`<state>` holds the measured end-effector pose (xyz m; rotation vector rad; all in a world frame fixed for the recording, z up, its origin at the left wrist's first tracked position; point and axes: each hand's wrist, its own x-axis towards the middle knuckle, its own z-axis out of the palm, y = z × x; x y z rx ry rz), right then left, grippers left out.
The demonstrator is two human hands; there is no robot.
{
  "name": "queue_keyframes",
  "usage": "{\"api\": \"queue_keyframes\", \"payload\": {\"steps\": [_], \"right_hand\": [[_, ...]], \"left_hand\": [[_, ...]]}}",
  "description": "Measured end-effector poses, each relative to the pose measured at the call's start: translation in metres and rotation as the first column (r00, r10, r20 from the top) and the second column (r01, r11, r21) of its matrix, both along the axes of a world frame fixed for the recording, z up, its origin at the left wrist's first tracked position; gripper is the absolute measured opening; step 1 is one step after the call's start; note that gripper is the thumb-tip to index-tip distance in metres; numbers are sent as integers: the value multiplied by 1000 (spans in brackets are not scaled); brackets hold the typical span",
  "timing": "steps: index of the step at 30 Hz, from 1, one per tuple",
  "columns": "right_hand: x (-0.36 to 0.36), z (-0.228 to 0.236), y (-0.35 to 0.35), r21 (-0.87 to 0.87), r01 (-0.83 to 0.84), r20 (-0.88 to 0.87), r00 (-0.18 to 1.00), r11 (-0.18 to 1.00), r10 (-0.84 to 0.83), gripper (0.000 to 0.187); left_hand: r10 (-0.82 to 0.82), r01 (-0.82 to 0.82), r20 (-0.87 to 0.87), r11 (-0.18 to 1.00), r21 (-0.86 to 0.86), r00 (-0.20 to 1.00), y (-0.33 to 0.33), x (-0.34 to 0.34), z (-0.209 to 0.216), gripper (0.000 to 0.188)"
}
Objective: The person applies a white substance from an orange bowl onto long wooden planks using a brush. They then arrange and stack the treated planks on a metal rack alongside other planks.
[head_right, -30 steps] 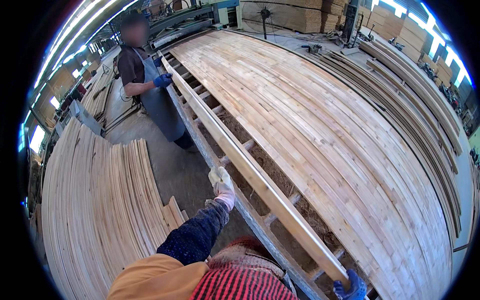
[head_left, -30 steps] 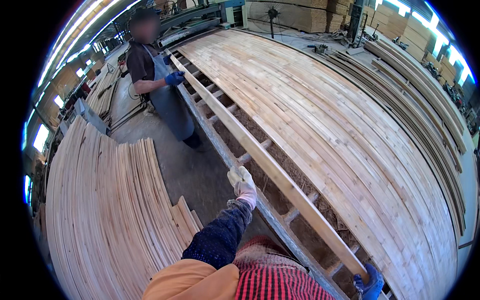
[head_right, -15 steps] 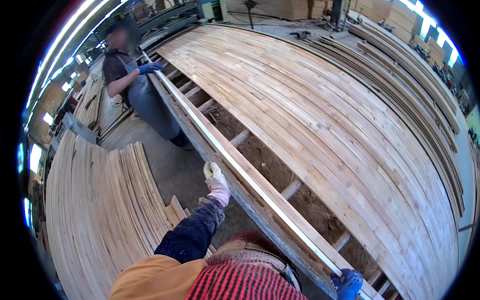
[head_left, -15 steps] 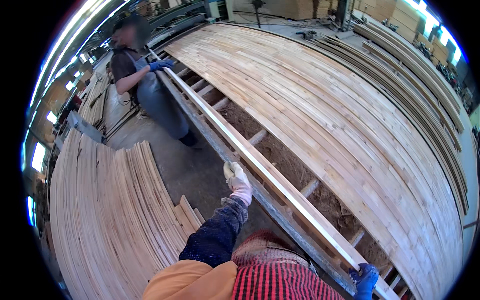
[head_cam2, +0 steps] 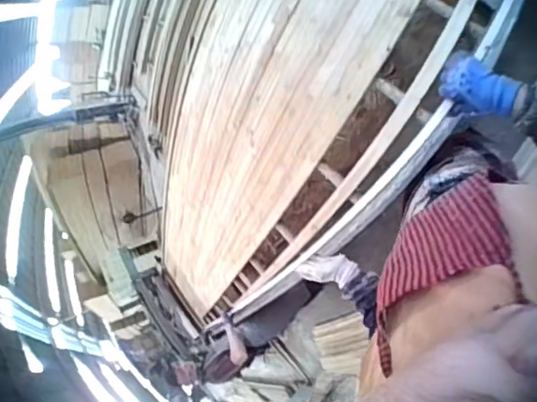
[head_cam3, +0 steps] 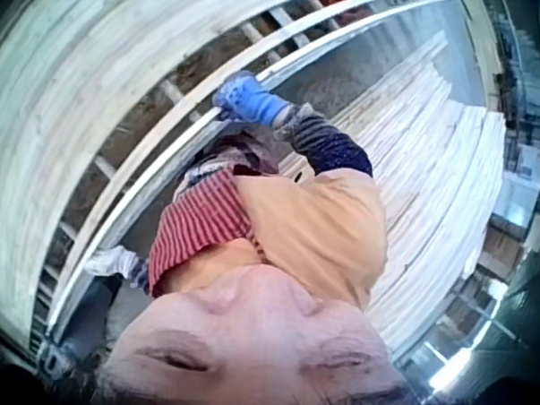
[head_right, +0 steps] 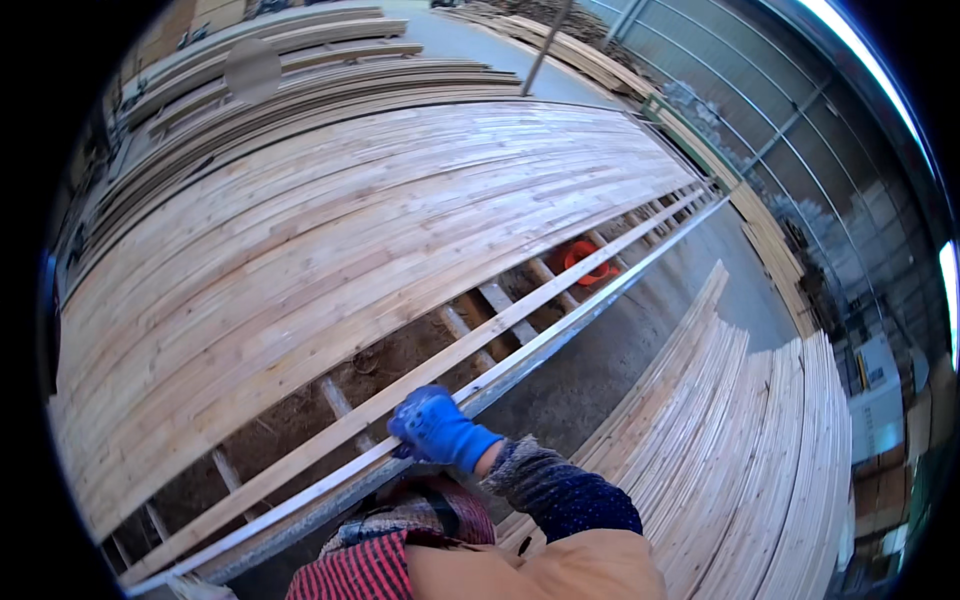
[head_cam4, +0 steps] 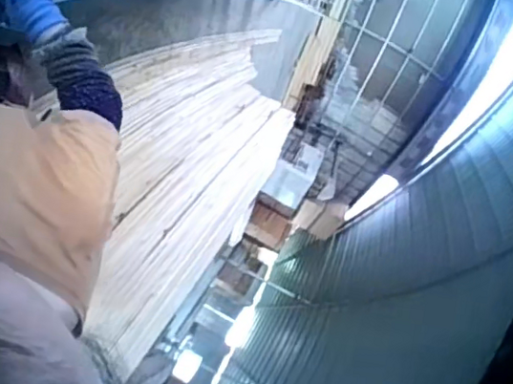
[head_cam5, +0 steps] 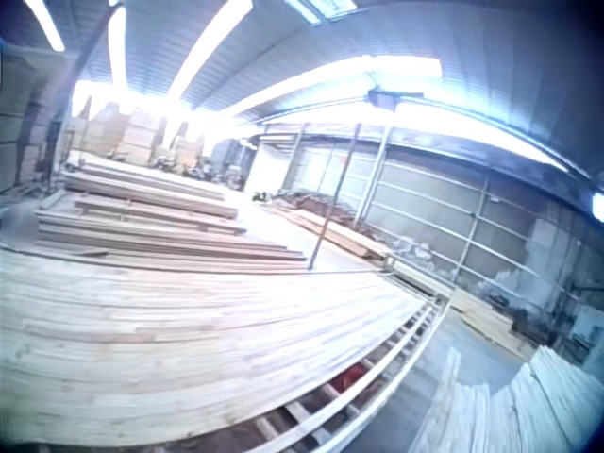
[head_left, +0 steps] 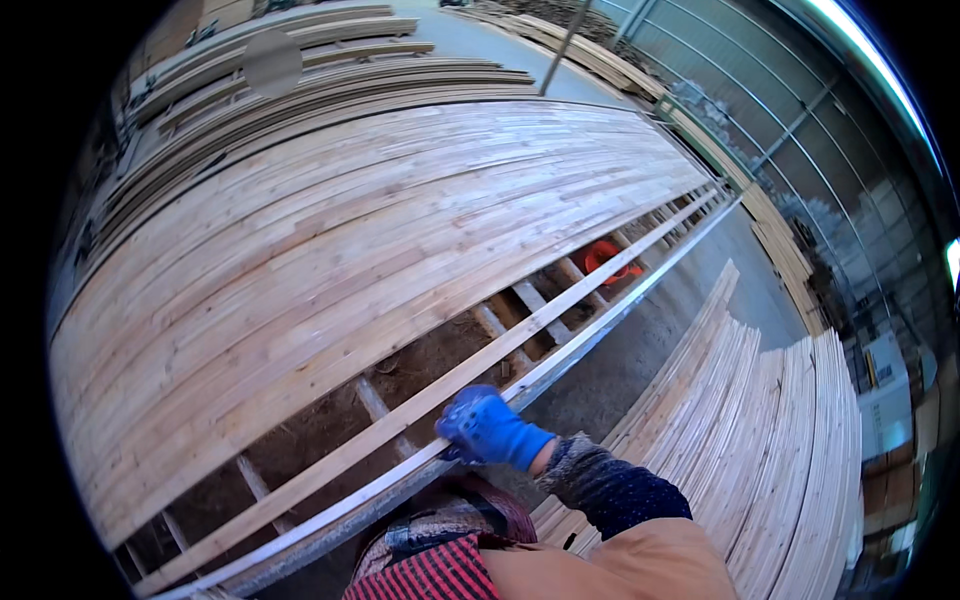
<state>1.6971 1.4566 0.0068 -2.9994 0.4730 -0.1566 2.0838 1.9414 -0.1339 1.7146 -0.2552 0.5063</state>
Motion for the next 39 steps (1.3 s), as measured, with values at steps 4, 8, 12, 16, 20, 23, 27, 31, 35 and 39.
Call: {"api": "queue_keyframes", "payload": {"steps": [4,8,12,16,20,23,27,31,35,39], "right_hand": [[7,-33,6,-7,-19,80,997,1000,20,24],[16,-50,16,-12,21,29,999,1000,-21,25],[28,-35,21,7,-22,131,991,1000,21,27],[46,-34,19,30,-52,36,998,998,51,25],[42,-77,27,91,-43,131,991,995,30,21],[42,-81,29,66,-25,134,991,998,16,21],[37,-58,44,62,-29,79,997,998,24,19],[39,-68,31,33,-29,112,993,999,26,19],[36,-81,24,109,-6,57,998,994,0,21],[50,-78,21,69,22,-8,1000,997,-22,23]], "left_hand": [[120,-120,17,993,-4,993,4,24,-34,46],[43,-300,345,600,741,938,20,20,-52,50],[-105,-325,535,691,645,839,21,29,-38,60],[41,-273,342,694,666,939,16,18,-31,53],[140,-283,267,717,637,954,18,11,-24,47],[186,-293,229,699,653,955,24,7,-20,45],[292,-256,14,814,522,956,35,12,-22,45],[283,-263,44,808,527,958,9,8,-16,45],[257,-250,62,813,526,964,-9,8,-9,47],[268,-254,48,820,514,962,-7,7,-6,49]]}}
